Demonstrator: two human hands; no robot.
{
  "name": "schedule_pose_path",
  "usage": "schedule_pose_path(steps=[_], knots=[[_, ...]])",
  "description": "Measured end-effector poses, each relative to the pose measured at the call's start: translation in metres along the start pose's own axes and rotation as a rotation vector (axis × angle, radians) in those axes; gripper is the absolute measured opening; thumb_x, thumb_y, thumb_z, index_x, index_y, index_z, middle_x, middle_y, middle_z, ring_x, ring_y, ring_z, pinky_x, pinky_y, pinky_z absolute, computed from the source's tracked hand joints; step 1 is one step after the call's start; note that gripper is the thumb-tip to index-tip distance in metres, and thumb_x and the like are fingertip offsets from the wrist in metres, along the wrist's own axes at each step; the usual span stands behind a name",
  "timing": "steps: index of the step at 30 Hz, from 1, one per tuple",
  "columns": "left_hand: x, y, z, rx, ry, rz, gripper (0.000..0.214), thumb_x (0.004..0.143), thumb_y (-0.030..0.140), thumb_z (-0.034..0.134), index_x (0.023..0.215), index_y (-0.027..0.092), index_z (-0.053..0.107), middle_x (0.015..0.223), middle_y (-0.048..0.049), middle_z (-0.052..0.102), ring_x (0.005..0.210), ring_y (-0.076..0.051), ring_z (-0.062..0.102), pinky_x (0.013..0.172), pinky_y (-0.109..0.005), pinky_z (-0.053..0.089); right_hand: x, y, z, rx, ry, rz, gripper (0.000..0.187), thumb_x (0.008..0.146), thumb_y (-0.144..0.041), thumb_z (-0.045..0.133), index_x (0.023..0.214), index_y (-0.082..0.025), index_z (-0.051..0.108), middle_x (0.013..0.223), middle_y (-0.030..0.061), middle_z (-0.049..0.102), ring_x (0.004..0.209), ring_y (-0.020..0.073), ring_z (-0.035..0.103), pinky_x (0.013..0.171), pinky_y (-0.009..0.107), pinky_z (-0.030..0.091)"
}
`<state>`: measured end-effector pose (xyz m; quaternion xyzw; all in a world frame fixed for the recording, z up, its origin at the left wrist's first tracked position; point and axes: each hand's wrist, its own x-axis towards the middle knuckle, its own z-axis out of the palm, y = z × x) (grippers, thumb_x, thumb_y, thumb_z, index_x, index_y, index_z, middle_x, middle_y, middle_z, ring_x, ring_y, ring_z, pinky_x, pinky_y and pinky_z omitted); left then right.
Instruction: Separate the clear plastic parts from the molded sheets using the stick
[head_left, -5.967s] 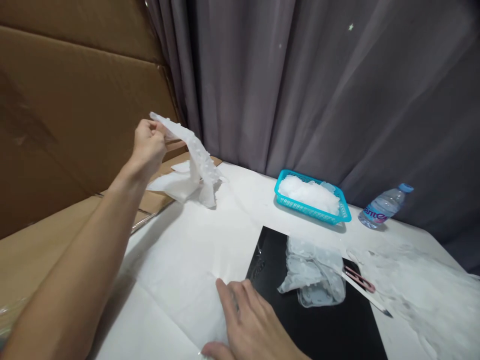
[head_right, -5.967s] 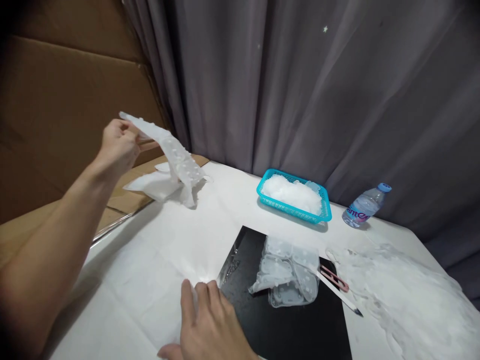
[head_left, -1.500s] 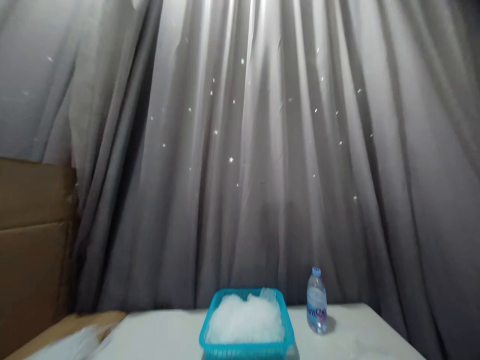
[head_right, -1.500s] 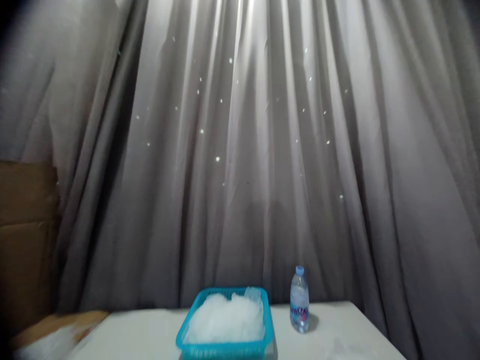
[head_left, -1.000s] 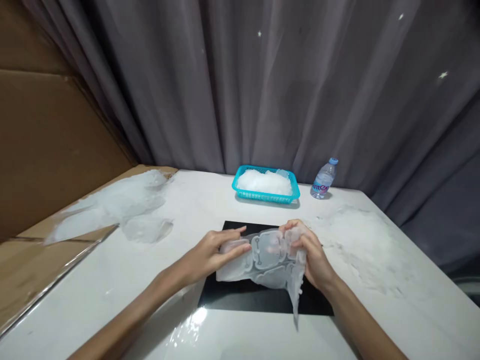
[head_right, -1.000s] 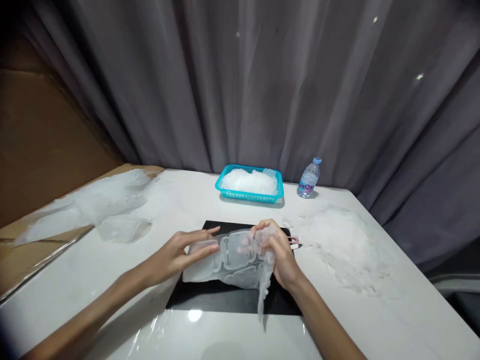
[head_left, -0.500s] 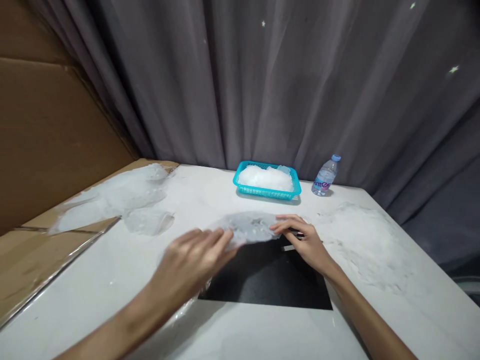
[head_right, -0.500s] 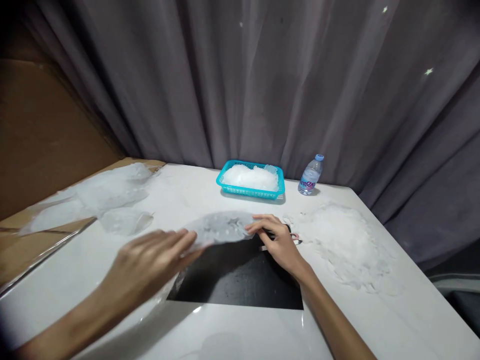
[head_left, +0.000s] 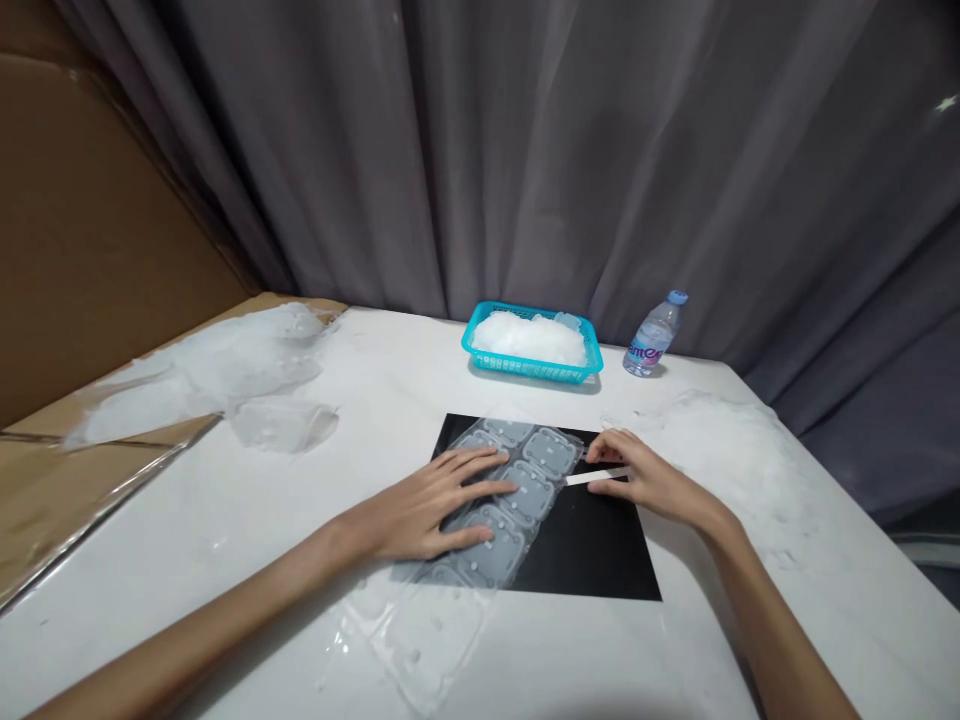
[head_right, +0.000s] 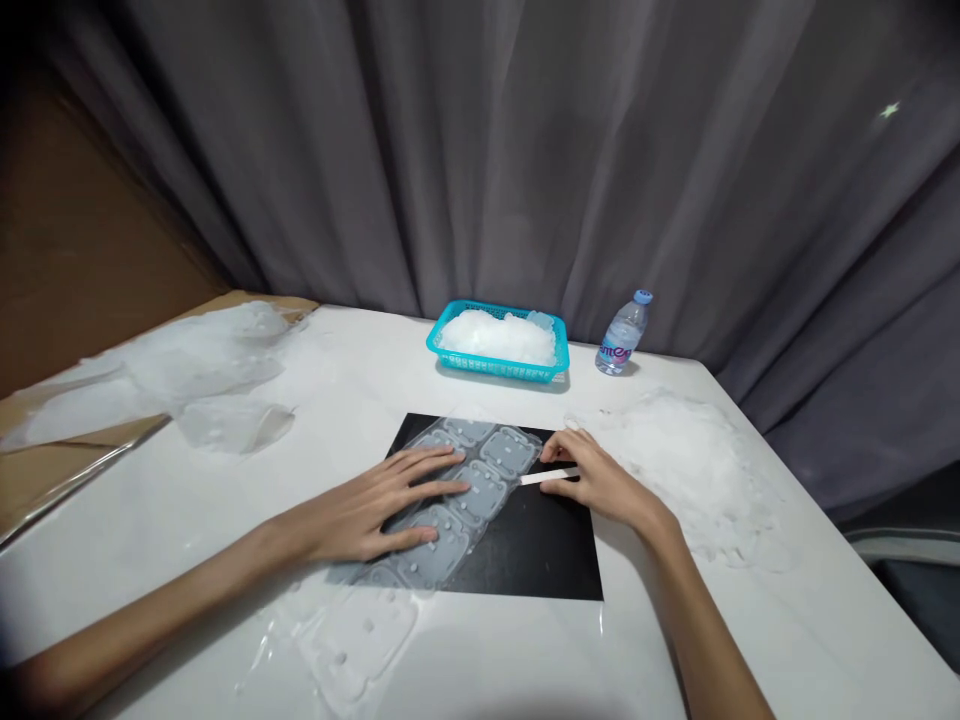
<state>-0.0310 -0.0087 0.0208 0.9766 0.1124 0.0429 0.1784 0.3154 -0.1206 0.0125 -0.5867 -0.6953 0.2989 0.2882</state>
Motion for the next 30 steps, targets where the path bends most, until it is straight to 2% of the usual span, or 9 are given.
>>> schedule_pose_path(steps=[4,8,11,13,15,20,22,26,30], knots=[[-0.004,0.013,0.014,0.084,0.02,-0.033,0.061,0.107,0.052,0.049,0.164,0.037,0.033,0.173,-0.0058,0.029,0.159,-0.034,0.027,0.129,-0.062,0.022,-0.005,0.004,-0.005,-0.071,-0.042,0.074,0.019,0.095,-0.04,0.07,0.101,-0.023,0.067,0.102,0.0048,0.066,0.094,0.0221,0.061,0.086,0.036,0.051],[-0.005,0.029,0.026,0.143,0.117,-0.093,0.058,0.108,0.05,0.047,0.163,0.036,0.037,0.172,-0.006,0.032,0.158,-0.034,0.031,0.128,-0.06,0.027,-0.002,0.001,-0.005,-0.092,-0.003,0.111,0.02,0.1,-0.042,0.062,0.101,-0.023,0.066,0.085,0.0009,0.066,0.077,0.0183,0.061,0.071,0.03,0.049],[-0.006,0.039,0.041,0.183,0.201,-0.189,0.072,0.101,0.066,0.052,0.164,0.036,0.034,0.171,-0.0091,0.034,0.154,-0.039,0.036,0.124,-0.064,0.033,0.0,0.007,-0.005,-0.2,0.124,0.097,0.016,0.099,-0.038,0.062,0.106,-0.024,0.065,0.088,0.0004,0.064,0.077,0.0185,0.061,0.072,0.031,0.049],[-0.007,0.046,0.051,0.218,0.25,-0.234,0.09,0.091,0.08,0.054,0.166,0.034,0.032,0.17,-0.0137,0.035,0.153,-0.044,0.037,0.12,-0.067,0.035,0.002,0.015,-0.003,-0.254,0.183,0.089,0.012,0.097,-0.035,0.062,0.103,-0.025,0.065,0.092,0.0023,0.063,0.083,0.0205,0.062,0.078,0.033,0.049],[-0.006,0.053,0.058,0.254,0.286,-0.261,0.098,0.087,0.086,0.053,0.166,0.031,0.031,0.169,-0.0168,0.035,0.153,-0.044,0.036,0.119,-0.067,0.036,0.007,0.024,0.002,-0.285,0.23,0.096,0.01,0.096,-0.032,0.06,0.098,-0.024,0.065,0.094,0.0044,0.063,0.088,0.0227,0.062,0.083,0.035,0.049],[0.002,0.067,0.071,0.306,0.357,-0.301,0.091,0.093,0.081,0.048,0.165,0.026,0.037,0.166,-0.0196,0.04,0.151,-0.043,0.039,0.121,-0.065,0.033,0.046,0.03,0.016,-0.363,0.333,0.14,0.011,0.096,-0.029,0.057,0.096,-0.021,0.065,0.097,0.008,0.064,0.091,0.0258,0.063,0.082,0.037,0.048],[0.006,0.072,0.077,0.323,0.418,-0.321,0.088,0.094,0.078,0.049,0.163,0.023,0.041,0.163,-0.0215,0.044,0.15,-0.044,0.041,0.121,-0.065,0.032,0.069,0.025,0.02,-0.381,0.329,0.14,0.008,0.094,-0.027,0.06,0.096,-0.022,0.066,0.097,0.0064,0.067,0.092,0.025,0.064,0.081,0.036,0.048],[0.014,0.08,0.091,0.372,0.528,-0.337,0.087,0.094,0.077,0.051,0.156,0.016,0.051,0.158,-0.0269,0.048,0.146,-0.047,0.044,0.115,-0.059,0.039,0.112,0.013,0.027,-0.404,0.314,0.121,0.007,0.092,-0.025,0.063,0.096,-0.023,0.069,0.1,0.0047,0.07,0.093,0.0234,0.065,0.08,0.033,0.049],[0.024,0.086,0.094,0.368,0.514,-0.348,0.092,0.091,0.079,0.053,0.151,0.009,0.056,0.156,-0.0312,0.048,0.147,-0.049,0.042,0.116,-0.058,0.038,0.131,0.002,0.035,-0.41,0.339,0.086,0.015,0.094,-0.022,0.057,0.102,-0.02,0.07,0.109,0.0101,0.069,0.106,0.0268,0.064,0.09,0.037,0.05]])
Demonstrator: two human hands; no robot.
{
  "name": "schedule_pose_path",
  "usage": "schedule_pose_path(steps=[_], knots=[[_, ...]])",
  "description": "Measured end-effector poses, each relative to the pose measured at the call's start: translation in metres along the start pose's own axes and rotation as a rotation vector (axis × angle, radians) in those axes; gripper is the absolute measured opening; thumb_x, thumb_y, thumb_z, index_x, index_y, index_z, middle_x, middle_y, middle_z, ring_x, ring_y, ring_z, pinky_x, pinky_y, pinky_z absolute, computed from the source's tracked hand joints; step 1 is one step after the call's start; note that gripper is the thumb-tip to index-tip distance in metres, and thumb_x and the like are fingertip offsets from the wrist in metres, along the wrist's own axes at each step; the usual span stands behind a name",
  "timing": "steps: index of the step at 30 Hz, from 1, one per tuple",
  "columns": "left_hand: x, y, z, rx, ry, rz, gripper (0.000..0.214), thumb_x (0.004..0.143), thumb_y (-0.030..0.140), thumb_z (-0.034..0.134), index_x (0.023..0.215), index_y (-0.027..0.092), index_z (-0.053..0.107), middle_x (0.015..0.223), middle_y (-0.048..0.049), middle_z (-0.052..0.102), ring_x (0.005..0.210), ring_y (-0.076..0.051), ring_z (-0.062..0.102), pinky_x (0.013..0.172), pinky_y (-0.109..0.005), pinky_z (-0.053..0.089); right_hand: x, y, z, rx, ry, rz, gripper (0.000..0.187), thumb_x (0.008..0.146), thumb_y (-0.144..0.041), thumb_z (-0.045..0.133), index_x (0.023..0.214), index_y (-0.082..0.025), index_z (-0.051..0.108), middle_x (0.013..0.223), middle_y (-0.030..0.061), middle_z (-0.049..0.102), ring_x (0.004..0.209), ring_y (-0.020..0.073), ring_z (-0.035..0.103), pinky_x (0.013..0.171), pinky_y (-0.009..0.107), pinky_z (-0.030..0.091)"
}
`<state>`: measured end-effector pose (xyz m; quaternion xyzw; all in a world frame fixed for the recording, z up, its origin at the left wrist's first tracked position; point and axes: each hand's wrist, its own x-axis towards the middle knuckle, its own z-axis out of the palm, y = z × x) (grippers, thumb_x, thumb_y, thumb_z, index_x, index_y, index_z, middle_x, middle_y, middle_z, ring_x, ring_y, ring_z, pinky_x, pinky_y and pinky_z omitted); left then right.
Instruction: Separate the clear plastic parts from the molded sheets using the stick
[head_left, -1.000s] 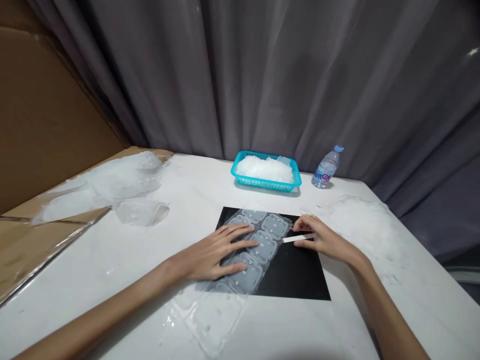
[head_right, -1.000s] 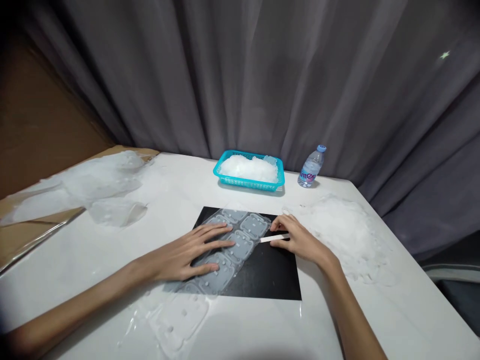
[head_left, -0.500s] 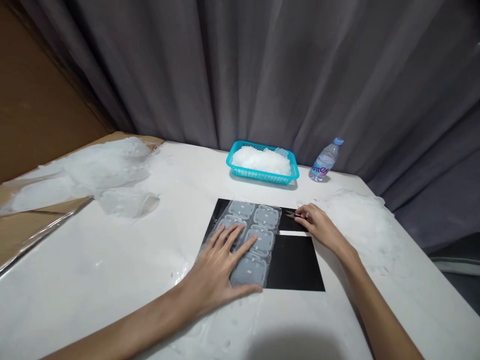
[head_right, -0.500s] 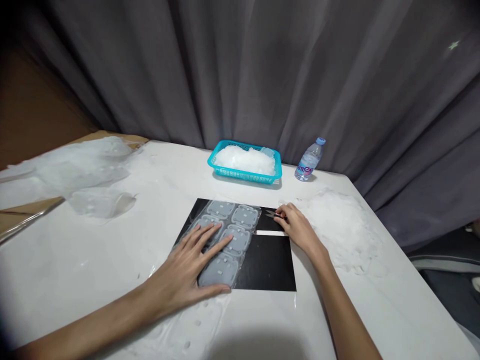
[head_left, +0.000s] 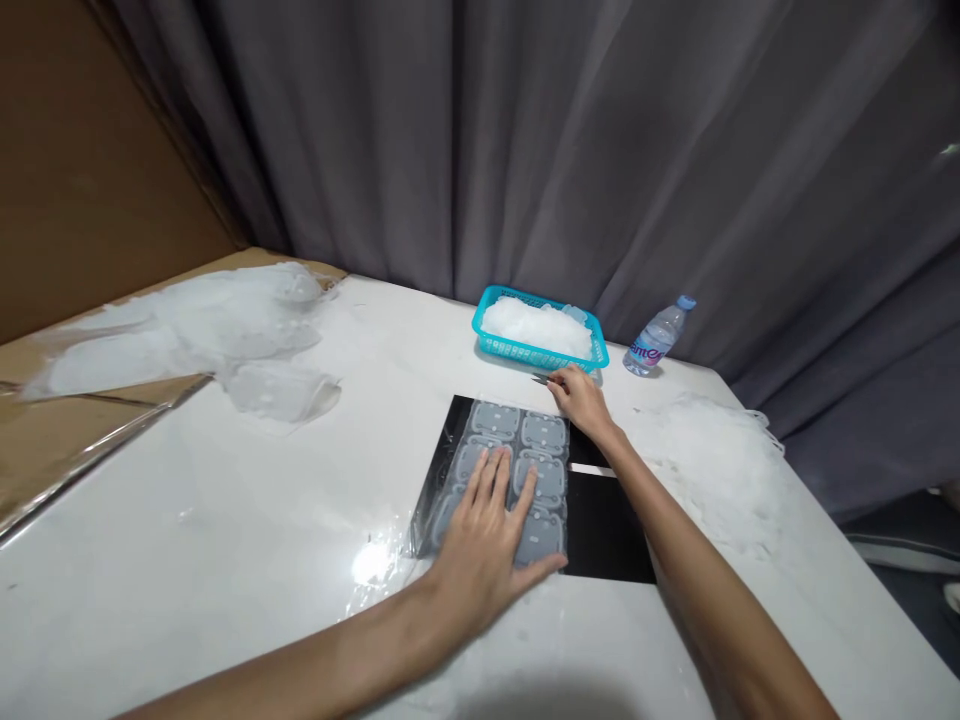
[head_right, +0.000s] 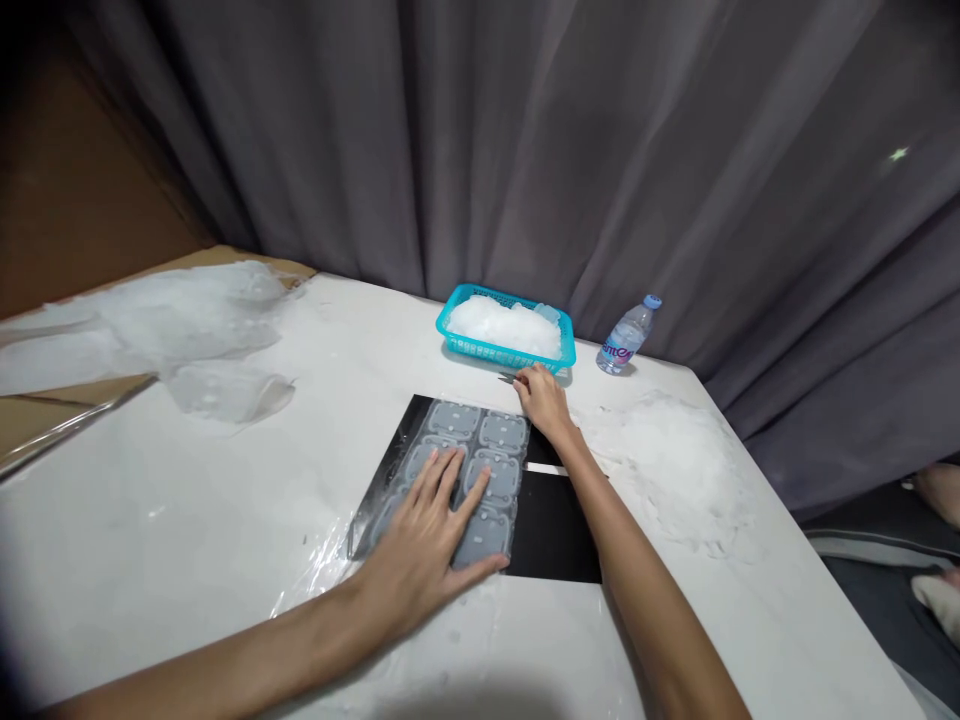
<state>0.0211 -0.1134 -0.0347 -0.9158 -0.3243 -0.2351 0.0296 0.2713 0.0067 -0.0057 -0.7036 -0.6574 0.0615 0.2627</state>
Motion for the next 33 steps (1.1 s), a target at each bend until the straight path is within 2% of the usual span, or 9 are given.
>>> schedule_pose_path(steps=[4,8,11,14,17,21,26,29,33], knots=[[0.025,-0.014,-0.013,-0.158,-0.191,0.01,0.095,0.089,0.085,0.048,0.142,0.007,0.061,0.152,-0.0302,0.051,0.144,-0.049,0.044,0.115,-0.06,0.039,-0.02,-0.003,-0.014,0.048,-0.021,-0.064,0.022,0.098,-0.025,0.053,0.116,-0.02,0.065,0.12,0.011,0.066,0.105,0.0251,0.064,0.096,0.038,0.05],[0.06,-0.059,-0.021,-0.398,-0.308,0.14,0.054,0.106,0.061,0.04,0.134,0.019,0.06,0.141,-0.0171,0.059,0.132,-0.035,0.057,0.112,-0.052,0.046,-0.069,0.012,-0.052,0.098,-0.087,-0.063,0.024,0.1,-0.039,0.056,0.117,-0.024,0.059,0.119,0.0084,0.062,0.081,0.0193,0.063,0.084,0.038,0.053],[0.071,-0.085,-0.015,-0.456,-0.319,0.207,0.053,0.105,0.06,0.046,0.14,0.02,0.054,0.146,-0.0163,0.056,0.136,-0.034,0.054,0.115,-0.052,0.045,-0.103,0.025,-0.078,0.172,-0.314,-0.004,0.03,0.09,-0.046,0.073,0.106,-0.024,0.06,0.102,0.0032,0.065,0.073,0.0171,0.06,0.071,0.033,0.052],[0.066,-0.087,-0.01,-0.4,-0.32,0.206,0.065,0.103,0.065,0.049,0.149,0.02,0.047,0.155,-0.0178,0.049,0.144,-0.038,0.047,0.118,-0.057,0.041,-0.123,0.032,-0.093,0.269,-0.517,0.125,0.027,0.091,-0.047,0.071,0.097,-0.022,0.062,0.087,0.0005,0.063,0.069,0.0159,0.055,0.063,0.029,0.046],[0.052,-0.072,-0.01,-0.34,-0.329,0.18,0.073,0.102,0.067,0.046,0.155,0.017,0.043,0.161,-0.0208,0.043,0.149,-0.041,0.041,0.12,-0.061,0.038,-0.132,0.032,-0.099,0.263,-0.589,0.198,0.029,0.095,-0.048,0.066,0.086,-0.021,0.06,0.074,-0.0022,0.054,0.064,0.0145,0.048,0.057,0.028,0.038],[0.033,-0.054,-0.016,-0.292,-0.325,0.134,0.074,0.104,0.064,0.044,0.159,0.015,0.037,0.164,-0.0208,0.039,0.153,-0.042,0.034,0.123,-0.062,0.033,-0.135,0.028,-0.104,0.288,-0.485,0.187,0.035,0.1,-0.055,0.058,0.088,-0.022,0.054,0.075,-0.0023,0.056,0.06,0.0127,0.049,0.055,0.027,0.042],[0.042,-0.049,-0.025,-0.299,-0.34,0.11,0.071,0.101,0.067,0.047,0.151,0.017,0.048,0.154,-0.0198,0.048,0.146,-0.042,0.042,0.118,-0.061,0.039,-0.121,0.011,-0.099,0.726,-0.271,0.172,0.037,0.102,-0.061,0.053,0.109,-0.026,0.043,0.1,0.004,0.072,0.06,0.0132,0.066,0.057,0.031,0.061],[0.065,-0.05,-0.026,-0.359,-0.319,0.116,0.054,0.101,0.062,0.053,0.131,0.018,0.06,0.139,-0.0162,0.058,0.134,-0.037,0.053,0.114,-0.057,0.044,-0.109,0.0,-0.093,0.798,-0.159,0.114,0.038,0.095,-0.056,0.069,0.111,-0.025,0.054,0.09,0.0014,0.07,0.067,0.0154,0.07,0.062,0.033,0.067],[0.088,-0.055,-0.013,-0.484,-0.308,0.187,0.039,0.103,0.05,0.058,0.129,0.021,0.061,0.139,-0.0117,0.061,0.13,-0.032,0.057,0.113,-0.05,0.046,-0.104,-0.006,-0.084,0.73,-0.15,0.014,0.028,0.091,-0.049,0.076,0.085,-0.021,0.073,0.087,0.004,0.067,0.073,0.0174,0.069,0.06,0.03,0.066]])
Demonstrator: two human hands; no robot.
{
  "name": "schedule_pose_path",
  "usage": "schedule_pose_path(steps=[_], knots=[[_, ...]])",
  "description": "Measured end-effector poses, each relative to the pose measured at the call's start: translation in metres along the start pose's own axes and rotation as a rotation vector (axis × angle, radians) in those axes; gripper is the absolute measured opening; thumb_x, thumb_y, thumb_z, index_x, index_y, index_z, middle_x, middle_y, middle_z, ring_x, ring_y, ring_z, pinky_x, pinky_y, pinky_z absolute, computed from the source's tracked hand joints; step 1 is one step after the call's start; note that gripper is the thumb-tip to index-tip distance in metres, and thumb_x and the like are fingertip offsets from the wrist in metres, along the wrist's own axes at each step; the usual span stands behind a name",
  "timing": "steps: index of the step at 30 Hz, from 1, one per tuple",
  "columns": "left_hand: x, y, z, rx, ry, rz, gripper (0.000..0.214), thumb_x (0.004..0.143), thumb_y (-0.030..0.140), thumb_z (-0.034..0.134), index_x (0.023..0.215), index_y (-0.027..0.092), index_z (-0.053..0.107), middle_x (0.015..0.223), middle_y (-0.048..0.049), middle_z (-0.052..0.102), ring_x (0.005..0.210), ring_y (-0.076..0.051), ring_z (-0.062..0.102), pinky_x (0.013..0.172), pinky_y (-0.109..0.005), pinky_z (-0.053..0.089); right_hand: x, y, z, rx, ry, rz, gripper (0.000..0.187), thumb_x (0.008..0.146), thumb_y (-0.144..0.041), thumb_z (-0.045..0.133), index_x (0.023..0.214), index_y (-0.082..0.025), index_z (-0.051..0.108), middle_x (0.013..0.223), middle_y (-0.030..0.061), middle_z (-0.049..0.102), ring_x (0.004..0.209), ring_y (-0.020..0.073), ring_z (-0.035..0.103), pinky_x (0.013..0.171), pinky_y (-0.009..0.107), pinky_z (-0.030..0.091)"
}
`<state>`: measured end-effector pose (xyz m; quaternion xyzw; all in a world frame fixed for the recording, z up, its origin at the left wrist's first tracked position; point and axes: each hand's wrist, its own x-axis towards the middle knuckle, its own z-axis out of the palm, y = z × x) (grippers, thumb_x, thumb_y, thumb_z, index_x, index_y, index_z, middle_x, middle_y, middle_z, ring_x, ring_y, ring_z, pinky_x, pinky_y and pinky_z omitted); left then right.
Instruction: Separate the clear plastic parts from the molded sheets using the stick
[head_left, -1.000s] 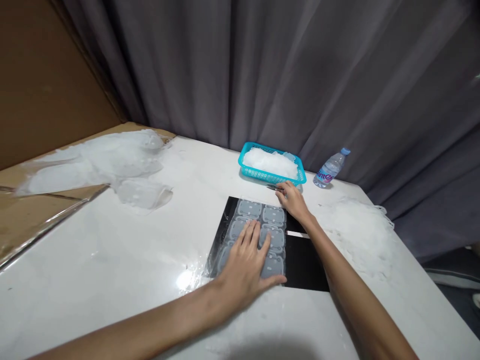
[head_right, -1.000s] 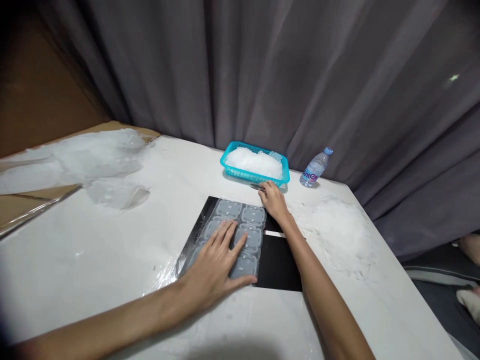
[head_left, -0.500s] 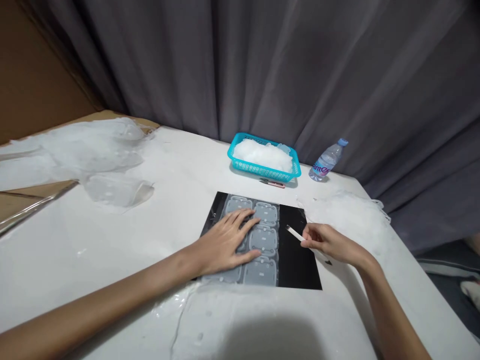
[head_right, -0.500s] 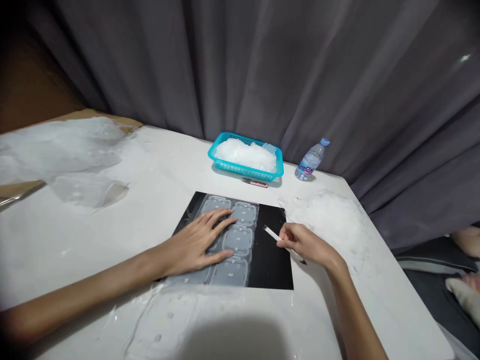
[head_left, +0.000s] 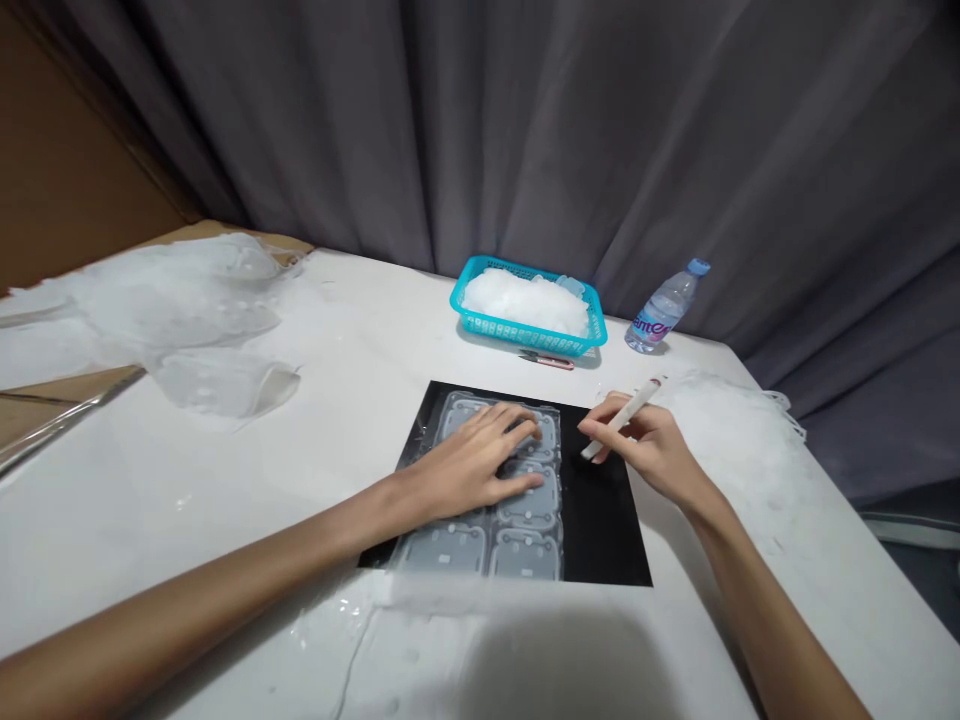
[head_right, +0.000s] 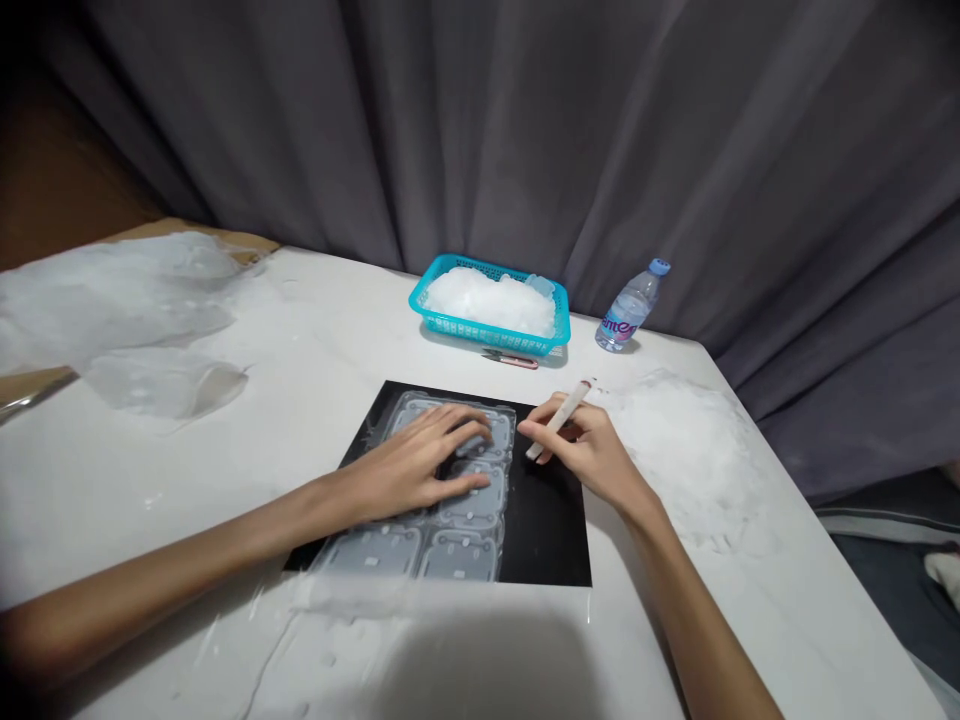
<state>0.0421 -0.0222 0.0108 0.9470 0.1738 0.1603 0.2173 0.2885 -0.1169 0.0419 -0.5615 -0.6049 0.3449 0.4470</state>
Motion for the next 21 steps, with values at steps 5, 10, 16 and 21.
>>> schedule_pose_path(steps=[5,10,16,21], knots=[[0.002,-0.014,0.009,-0.049,-0.025,-0.017,0.049,0.099,0.056,0.063,0.135,0.023,0.061,0.149,-0.0115,0.059,0.137,-0.033,0.056,0.116,-0.048,0.045,-0.01,0.009,0.006,0.033,-0.038,0.073,0.04,0.102,-0.054,0.059,0.092,-0.021,0.078,0.101,0.0079,0.073,0.073,0.0175,0.073,0.065,0.033,0.067],[0.001,-0.019,0.006,-0.053,-0.058,0.004,0.051,0.104,0.056,0.055,0.142,0.022,0.057,0.157,-0.012,0.053,0.144,-0.032,0.052,0.12,-0.048,0.042,-0.013,0.006,0.01,-0.084,-0.104,0.053,0.024,0.095,-0.044,0.073,0.087,-0.022,0.076,0.094,0.005,0.075,0.082,0.0191,0.073,0.077,0.032,0.062],[0.001,-0.022,0.008,-0.041,-0.033,0.005,0.045,0.099,0.055,0.064,0.13,0.022,0.067,0.157,-0.0119,0.054,0.141,-0.034,0.056,0.116,-0.05,0.047,-0.01,0.005,0.022,-0.108,-0.165,0.051,0.013,0.098,-0.035,0.068,0.104,-0.024,0.074,0.095,0.0028,0.075,0.084,0.0182,0.074,0.078,0.03,0.058],[-0.001,-0.023,0.009,-0.024,-0.034,0.046,0.05,0.099,0.056,0.063,0.134,0.021,0.065,0.158,-0.0116,0.054,0.159,-0.033,0.028,0.123,-0.052,0.041,-0.006,0.009,0.027,-0.113,-0.231,0.001,0.014,0.096,-0.037,0.071,0.098,-0.024,0.076,0.102,0.0047,0.075,0.089,0.0193,0.071,0.075,0.029,0.057]])
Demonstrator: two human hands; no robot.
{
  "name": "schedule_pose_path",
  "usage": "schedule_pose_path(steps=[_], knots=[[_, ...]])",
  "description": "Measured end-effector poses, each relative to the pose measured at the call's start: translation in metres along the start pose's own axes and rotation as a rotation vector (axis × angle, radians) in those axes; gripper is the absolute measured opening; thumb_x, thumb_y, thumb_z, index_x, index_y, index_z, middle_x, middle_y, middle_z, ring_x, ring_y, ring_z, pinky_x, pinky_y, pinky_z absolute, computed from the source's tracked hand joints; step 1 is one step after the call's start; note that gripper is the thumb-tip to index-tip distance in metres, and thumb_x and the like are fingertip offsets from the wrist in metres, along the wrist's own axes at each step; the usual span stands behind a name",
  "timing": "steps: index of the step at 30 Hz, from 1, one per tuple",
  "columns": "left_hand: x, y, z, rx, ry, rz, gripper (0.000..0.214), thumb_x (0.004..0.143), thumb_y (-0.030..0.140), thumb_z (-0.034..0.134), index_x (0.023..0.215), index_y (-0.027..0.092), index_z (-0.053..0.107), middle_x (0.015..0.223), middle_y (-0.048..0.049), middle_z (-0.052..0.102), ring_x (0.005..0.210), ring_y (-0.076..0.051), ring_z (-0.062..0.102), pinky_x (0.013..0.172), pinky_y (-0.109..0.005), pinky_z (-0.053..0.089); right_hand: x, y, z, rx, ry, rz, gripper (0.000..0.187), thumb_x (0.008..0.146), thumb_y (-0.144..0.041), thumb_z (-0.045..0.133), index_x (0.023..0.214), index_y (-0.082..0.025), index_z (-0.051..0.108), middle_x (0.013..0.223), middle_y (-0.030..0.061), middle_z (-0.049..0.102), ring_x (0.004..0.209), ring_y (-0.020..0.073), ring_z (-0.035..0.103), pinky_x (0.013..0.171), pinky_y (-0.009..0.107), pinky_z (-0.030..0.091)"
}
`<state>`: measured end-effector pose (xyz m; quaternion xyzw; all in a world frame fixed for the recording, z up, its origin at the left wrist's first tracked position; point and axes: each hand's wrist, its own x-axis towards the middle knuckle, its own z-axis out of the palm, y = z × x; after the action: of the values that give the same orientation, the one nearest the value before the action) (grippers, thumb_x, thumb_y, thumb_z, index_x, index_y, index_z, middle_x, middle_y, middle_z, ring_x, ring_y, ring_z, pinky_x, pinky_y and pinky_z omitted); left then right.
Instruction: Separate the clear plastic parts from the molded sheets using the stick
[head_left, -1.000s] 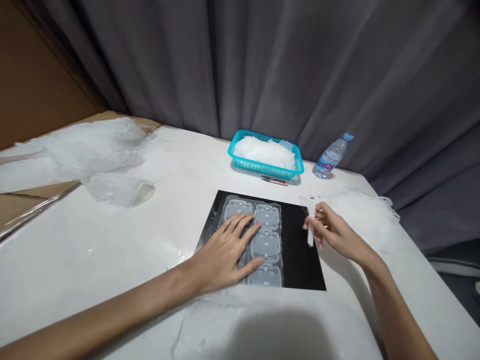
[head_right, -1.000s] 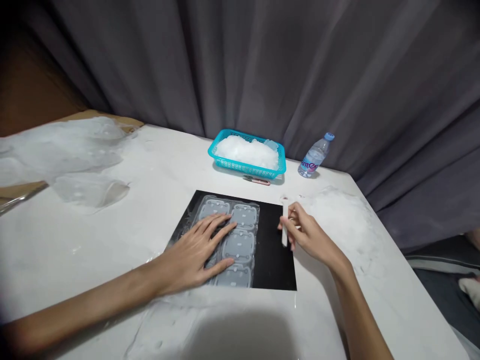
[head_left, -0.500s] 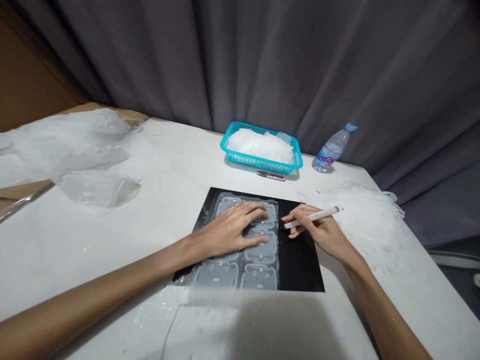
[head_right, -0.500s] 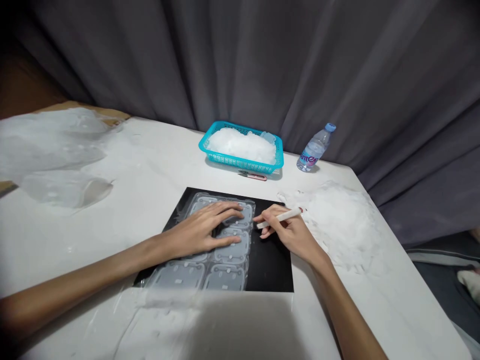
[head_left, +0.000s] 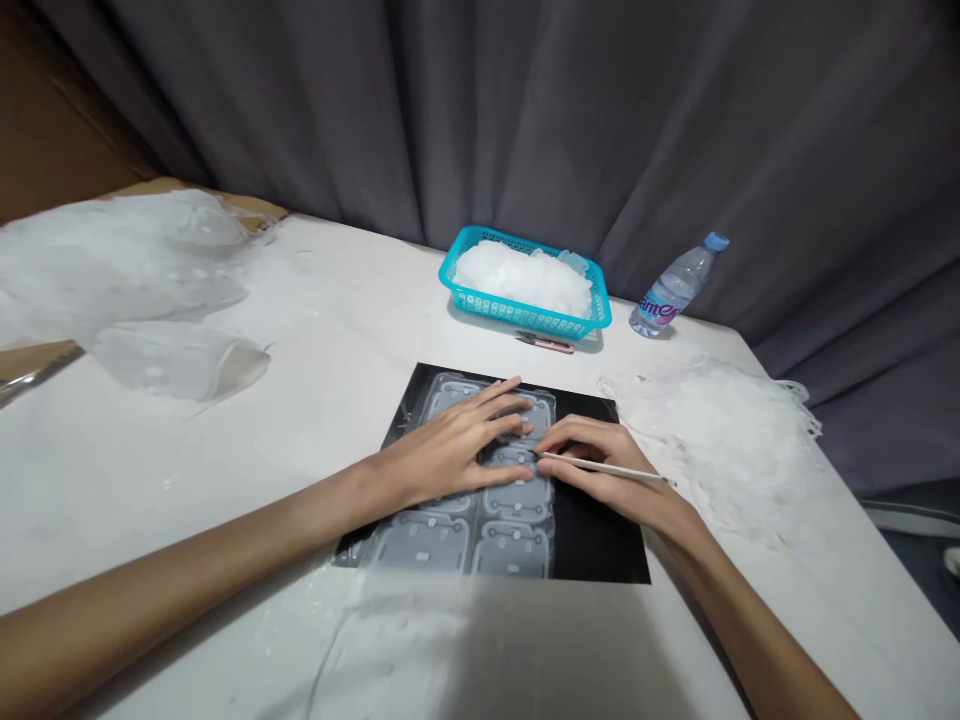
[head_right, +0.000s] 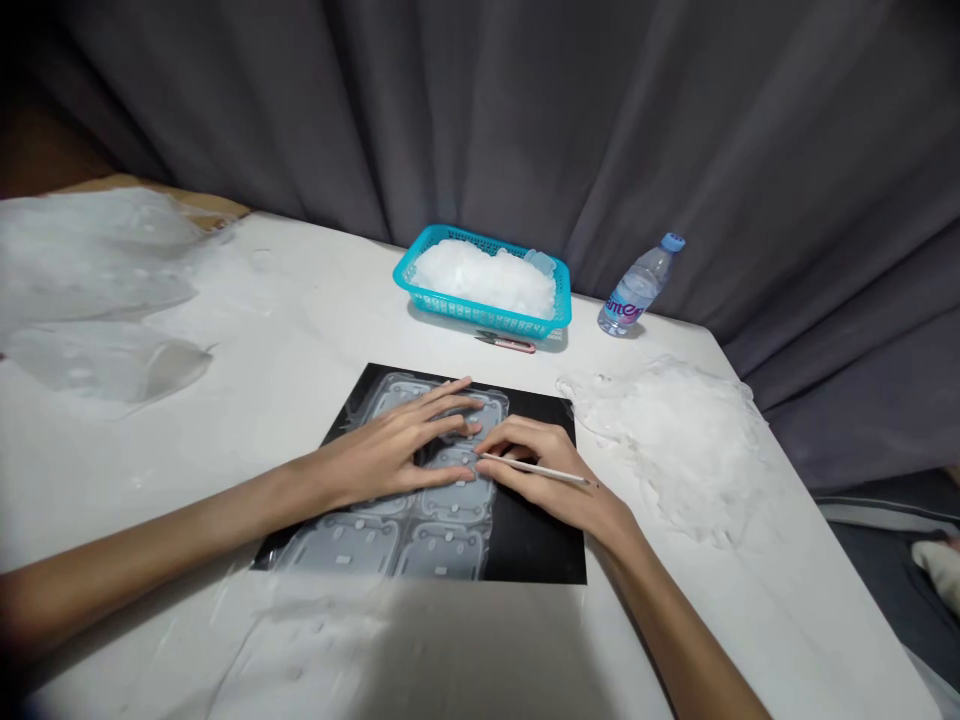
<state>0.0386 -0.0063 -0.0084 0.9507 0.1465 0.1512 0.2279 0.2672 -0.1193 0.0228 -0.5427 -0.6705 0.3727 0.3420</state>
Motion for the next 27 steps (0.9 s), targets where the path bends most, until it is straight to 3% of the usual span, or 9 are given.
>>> schedule_pose_path(steps=[5,14,19,27], knots=[[0.0,-0.003,0.001,0.016,0.03,-0.016,0.057,0.095,0.064,0.065,0.132,0.02,0.067,0.166,-0.0125,0.043,0.16,-0.034,0.028,0.125,-0.054,0.037,0.003,0.003,0.003,-0.044,0.032,0.001,0.012,0.096,-0.035,0.071,0.098,-0.024,0.073,0.098,0.0025,0.075,0.085,0.0181,0.071,0.081,0.031,0.057],[0.002,-0.004,0.005,0.038,0.047,-0.067,0.066,0.089,0.07,0.068,0.132,0.019,0.07,0.162,-0.0143,0.05,0.153,-0.035,0.042,0.125,-0.055,0.036,0.006,0.003,0.008,-0.09,0.021,-0.063,0.021,0.1,-0.041,0.064,0.093,-0.024,0.073,0.098,0.0051,0.076,0.09,0.0222,0.073,0.085,0.036,0.057],[0.002,-0.003,0.005,0.044,0.037,-0.076,0.065,0.089,0.068,0.069,0.132,0.02,0.071,0.161,-0.014,0.05,0.153,-0.034,0.042,0.126,-0.054,0.034,0.005,0.006,0.008,-0.121,0.008,-0.089,0.015,0.102,-0.035,0.064,0.095,-0.024,0.071,0.1,0.0046,0.076,0.093,0.0221,0.072,0.087,0.035,0.056],[0.003,-0.002,0.003,0.064,0.04,-0.054,0.063,0.091,0.067,0.066,0.13,0.018,0.07,0.161,-0.0149,0.051,0.153,-0.033,0.042,0.13,-0.051,0.029,0.001,0.0,0.011,-0.275,-0.025,-0.247,0.013,0.106,-0.019,0.054,0.105,-0.022,0.066,0.106,0.007,0.073,0.102,0.0217,0.069,0.094,0.036,0.053]])
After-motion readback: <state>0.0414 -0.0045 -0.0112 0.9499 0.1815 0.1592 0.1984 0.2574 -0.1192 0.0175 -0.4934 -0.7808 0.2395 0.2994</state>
